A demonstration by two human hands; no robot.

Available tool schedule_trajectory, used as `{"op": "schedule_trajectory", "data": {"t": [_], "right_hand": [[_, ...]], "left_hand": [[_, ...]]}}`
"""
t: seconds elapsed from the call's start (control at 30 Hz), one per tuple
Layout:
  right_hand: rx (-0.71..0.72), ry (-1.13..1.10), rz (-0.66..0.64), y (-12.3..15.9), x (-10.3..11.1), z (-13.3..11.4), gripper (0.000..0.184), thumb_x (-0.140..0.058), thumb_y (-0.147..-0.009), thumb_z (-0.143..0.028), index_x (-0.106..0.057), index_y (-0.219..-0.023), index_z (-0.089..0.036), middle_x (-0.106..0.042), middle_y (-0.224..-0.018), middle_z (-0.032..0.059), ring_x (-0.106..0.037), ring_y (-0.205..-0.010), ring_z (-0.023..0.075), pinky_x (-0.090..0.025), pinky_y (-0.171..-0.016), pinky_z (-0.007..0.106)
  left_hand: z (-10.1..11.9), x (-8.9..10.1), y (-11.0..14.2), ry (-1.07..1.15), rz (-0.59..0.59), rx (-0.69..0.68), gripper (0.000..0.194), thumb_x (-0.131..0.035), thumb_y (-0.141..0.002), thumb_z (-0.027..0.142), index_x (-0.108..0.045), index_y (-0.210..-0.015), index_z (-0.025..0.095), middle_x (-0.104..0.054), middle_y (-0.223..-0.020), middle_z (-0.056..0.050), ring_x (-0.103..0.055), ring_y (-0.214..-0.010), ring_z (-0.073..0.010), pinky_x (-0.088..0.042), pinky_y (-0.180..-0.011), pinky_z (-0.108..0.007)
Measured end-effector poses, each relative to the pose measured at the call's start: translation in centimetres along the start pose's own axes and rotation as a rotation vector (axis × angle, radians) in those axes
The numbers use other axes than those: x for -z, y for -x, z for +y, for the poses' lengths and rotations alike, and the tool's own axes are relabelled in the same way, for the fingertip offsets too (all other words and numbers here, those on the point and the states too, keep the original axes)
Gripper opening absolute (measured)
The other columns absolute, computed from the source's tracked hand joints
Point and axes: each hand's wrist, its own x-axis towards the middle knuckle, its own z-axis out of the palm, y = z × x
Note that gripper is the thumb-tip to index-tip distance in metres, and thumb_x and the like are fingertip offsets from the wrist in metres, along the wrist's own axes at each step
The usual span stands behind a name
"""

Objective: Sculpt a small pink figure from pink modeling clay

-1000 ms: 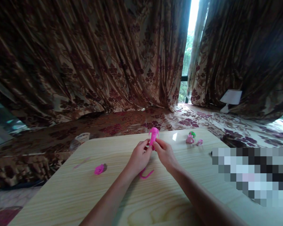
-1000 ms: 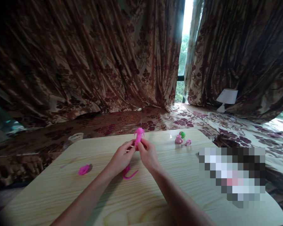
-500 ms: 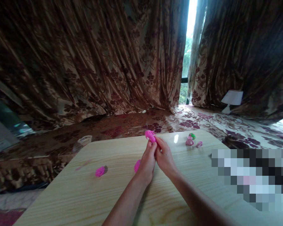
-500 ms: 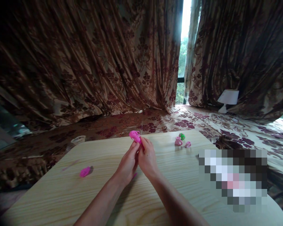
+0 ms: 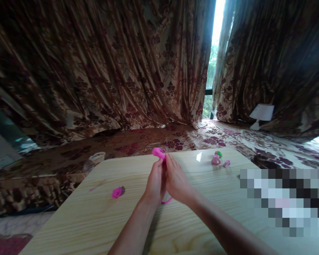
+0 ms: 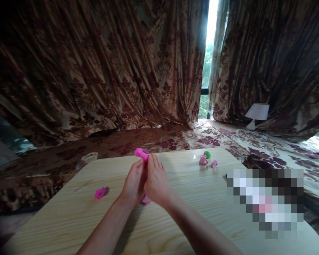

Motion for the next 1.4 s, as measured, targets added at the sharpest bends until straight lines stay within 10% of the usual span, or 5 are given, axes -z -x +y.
{"op": "schedule_trajectory", "data": {"t": [0.3, 0.73, 1.4], "right_hand": [[-0.057, -0.093, -0.118, 0.1, 1.1, -1.2, 0.073, -0.04, -0.072, -0.008, -0.018, -0.141, -0.005, -0.022, -0.147, 0.0159, -0.018, -0.136, 0.0249, -0.02, -0.11, 0.048], [-0.089, -0.279, -0.161, 1.1, 1.9, -1.4, 0.064, -0.031, -0.091, -0.05, -0.015, -0.144, -0.018, -0.016, -0.15, 0.0087, -0.011, -0.138, 0.0235, -0.013, -0.111, 0.048], [-0.044, -0.253, -0.1, -0.2, 2.6, -0.7, 0.048, -0.029, -0.094, -0.037, -0.028, -0.14, -0.022, -0.033, -0.144, 0.0064, -0.024, -0.134, 0.0203, -0.022, -0.109, 0.045]], "left_hand": [[1.1, 0.4, 0.7, 0.024, -0.075, 0.095, 0.058, -0.036, -0.08, 0.063, -0.056, -0.112, 0.019, -0.064, -0.102, -0.008, -0.059, -0.102, -0.0231, -0.041, -0.095, -0.036], [1.4, 0.1, 1.2, 0.038, -0.083, 0.146, 0.058, -0.035, -0.082, 0.061, -0.051, -0.12, 0.02, -0.064, -0.104, -0.009, -0.06, -0.1, -0.0244, -0.041, -0.094, -0.039], [1.3, 0.1, 0.2, 0.038, 0.023, 0.033, 0.047, -0.039, -0.085, 0.05, -0.058, -0.11, 0.015, -0.065, -0.104, -0.009, -0.059, -0.101, -0.0212, -0.043, -0.094, -0.035]]}}
